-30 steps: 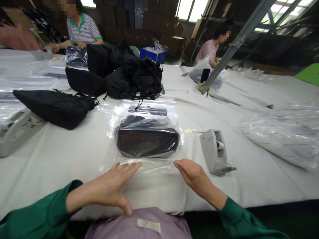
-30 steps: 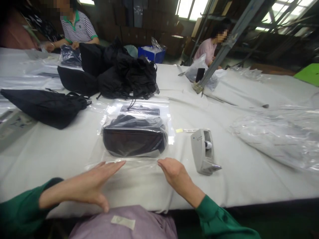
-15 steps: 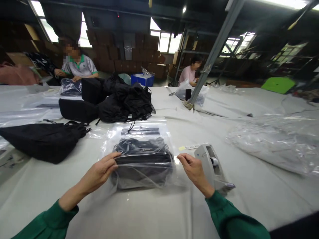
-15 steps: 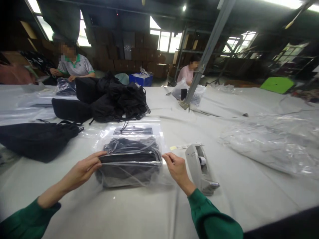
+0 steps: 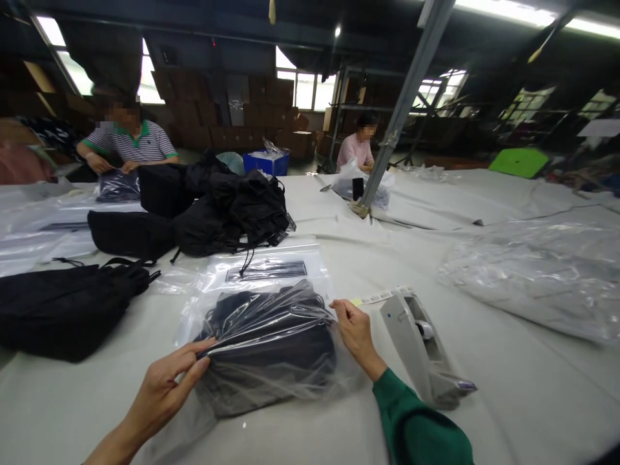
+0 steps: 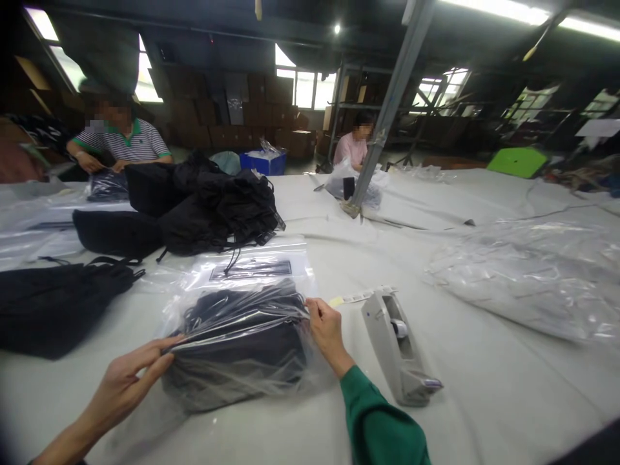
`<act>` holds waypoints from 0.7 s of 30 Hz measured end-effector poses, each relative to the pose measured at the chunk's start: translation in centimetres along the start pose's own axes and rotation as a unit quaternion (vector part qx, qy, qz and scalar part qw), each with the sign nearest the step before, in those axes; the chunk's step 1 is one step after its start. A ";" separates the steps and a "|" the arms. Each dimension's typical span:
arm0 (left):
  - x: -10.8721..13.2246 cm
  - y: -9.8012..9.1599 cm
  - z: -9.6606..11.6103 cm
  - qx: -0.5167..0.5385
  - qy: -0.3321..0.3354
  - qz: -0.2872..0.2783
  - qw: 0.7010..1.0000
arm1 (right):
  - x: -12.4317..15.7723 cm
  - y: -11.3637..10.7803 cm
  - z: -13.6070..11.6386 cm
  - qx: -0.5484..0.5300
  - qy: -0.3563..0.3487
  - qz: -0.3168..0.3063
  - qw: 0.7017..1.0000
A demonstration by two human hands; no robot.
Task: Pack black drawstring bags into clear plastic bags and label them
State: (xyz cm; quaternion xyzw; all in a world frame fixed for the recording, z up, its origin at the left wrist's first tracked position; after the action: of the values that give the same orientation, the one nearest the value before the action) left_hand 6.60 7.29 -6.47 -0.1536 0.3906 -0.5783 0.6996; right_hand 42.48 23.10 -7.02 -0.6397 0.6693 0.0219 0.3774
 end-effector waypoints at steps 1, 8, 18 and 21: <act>0.0 0.0 0.0 0.001 -0.001 0.001 1.000 | 0.2 -0.7 -0.3 -0.002 -0.008 0.014 1.000; -0.5 -0.5 0.3 0.000 -0.015 -0.034 0.999 | -0.3 -3.3 -7.5 -0.017 -0.277 -0.163 0.947; -2.6 -3.3 2.3 -0.177 0.011 -0.020 0.984 | 1.2 1.5 -6.9 -0.074 -0.150 -0.161 0.973; -2.0 -1.9 6.9 -0.267 0.044 0.164 0.949 | 1.7 1.5 -7.0 -0.080 -0.137 -0.144 0.977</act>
State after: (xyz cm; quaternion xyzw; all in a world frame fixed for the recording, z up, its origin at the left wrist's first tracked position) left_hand 10.23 6.94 -0.04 -0.2429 0.5812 -0.3363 0.7001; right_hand 38.03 18.40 -3.61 -0.7482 0.5084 0.1085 0.4123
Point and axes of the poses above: each hand's wrist, its own x-axis away from the middle knuckle, its own y-axis out of the palm, z = x × y, the point moved 3 cm from there along -x, towards the middle knuckle, and after that the axes turned 10 degrees about -y, right-handed, at the moved point
